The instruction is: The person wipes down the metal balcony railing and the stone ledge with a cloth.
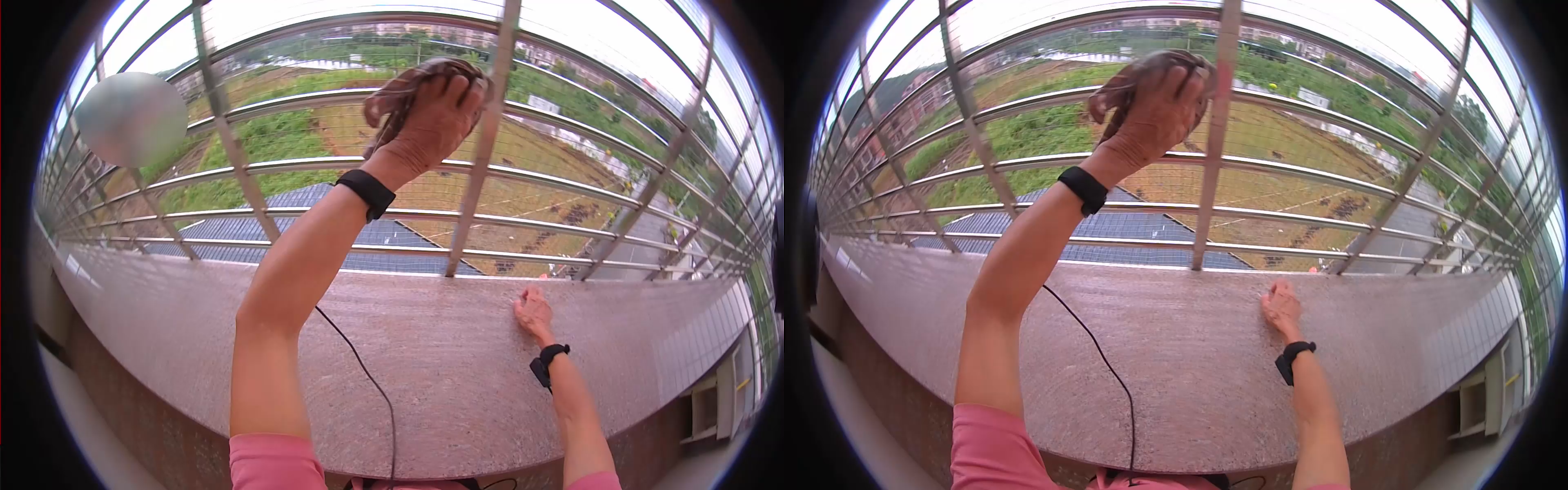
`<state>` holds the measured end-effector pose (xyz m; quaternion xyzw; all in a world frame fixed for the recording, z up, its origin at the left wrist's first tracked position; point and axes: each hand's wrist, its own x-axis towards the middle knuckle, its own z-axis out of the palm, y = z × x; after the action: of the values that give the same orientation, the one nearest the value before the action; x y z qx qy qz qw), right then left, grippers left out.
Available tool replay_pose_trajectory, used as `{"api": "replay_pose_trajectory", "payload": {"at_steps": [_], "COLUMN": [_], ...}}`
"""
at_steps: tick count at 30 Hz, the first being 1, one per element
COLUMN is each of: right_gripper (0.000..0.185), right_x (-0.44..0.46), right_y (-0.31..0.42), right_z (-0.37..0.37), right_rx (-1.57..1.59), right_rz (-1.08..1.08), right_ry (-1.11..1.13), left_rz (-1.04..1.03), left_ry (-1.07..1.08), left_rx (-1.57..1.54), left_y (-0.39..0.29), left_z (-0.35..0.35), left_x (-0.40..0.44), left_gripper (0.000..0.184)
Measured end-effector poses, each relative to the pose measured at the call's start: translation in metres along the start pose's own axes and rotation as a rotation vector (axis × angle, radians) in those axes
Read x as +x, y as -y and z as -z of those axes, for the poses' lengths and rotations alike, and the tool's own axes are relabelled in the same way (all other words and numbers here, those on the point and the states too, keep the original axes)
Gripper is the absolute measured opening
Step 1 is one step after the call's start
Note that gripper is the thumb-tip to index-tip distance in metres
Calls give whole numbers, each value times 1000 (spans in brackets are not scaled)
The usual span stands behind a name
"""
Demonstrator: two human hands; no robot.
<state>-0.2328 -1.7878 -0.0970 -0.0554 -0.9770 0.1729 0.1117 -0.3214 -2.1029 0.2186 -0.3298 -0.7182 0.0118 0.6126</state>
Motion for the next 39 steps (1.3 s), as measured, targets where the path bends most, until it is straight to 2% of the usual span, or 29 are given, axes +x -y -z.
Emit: {"api": "replay_pose_trajectory", "payload": {"at_steps": [1,2,7,10,13,16,18,23,25,26,27,29,31,34,36,37,39], "right_gripper": [24,25,24,24,24,23,23,25,25,25,25,25,24,24,24,24,24], "right_x": [0,0,1,0,0,0,1,1,-1,-3,-3,-4,-3,-3,-4,-6,-2], "right_y": [-2,-1,-4,-5,-2,-1,0,0,0,2,4,5,5,4,7,6,4], "right_z": [-1,0,0,-1,-1,-2,-1,-1,-3,0,2,4,3,2,4,2,-1], "right_rx": [-2,11,4,5,-5,6,-53,-86,-47,-48,-52,-42,-35,-55,-34,-29,-46], "right_rz": [22,18,62,71,66,53,43,22,22,22,23,28,28,52,62,33,25], "right_ry": [2,14,8,8,19,16,20,-15,-23,-22,-20,-12,-8,-39,-37,-37,-21], "left_rz": [-149,-91,-64,-35,64,79,226,318,437,742,712,841,540,481,363,511,443], "left_ry": [84,88,133,205,221,194,203,197,-3,19,-92,-154,-342,-265,-112,-144,-299], "left_rx": [163,75,129,196,196,281,282,258,18,-129,-78,-6,146,99,509,391,403], "left_y": [10,14,66,103,149,186,188,184,190,187,196,211,236,254,252,243,251], "left_z": [-1,11,53,79,114,141,156,159,164,173,176,192,194,174,147,141,128], "left_x": [-5,-7,-41,-67,-103,-134,-138,-123,-113,-102,-96,-75,-53,-35,-32,-31,-32], "left_gripper": [42,43,44,51,49,44,42,40,37,32,30,34,37,37,33,29,26]}}
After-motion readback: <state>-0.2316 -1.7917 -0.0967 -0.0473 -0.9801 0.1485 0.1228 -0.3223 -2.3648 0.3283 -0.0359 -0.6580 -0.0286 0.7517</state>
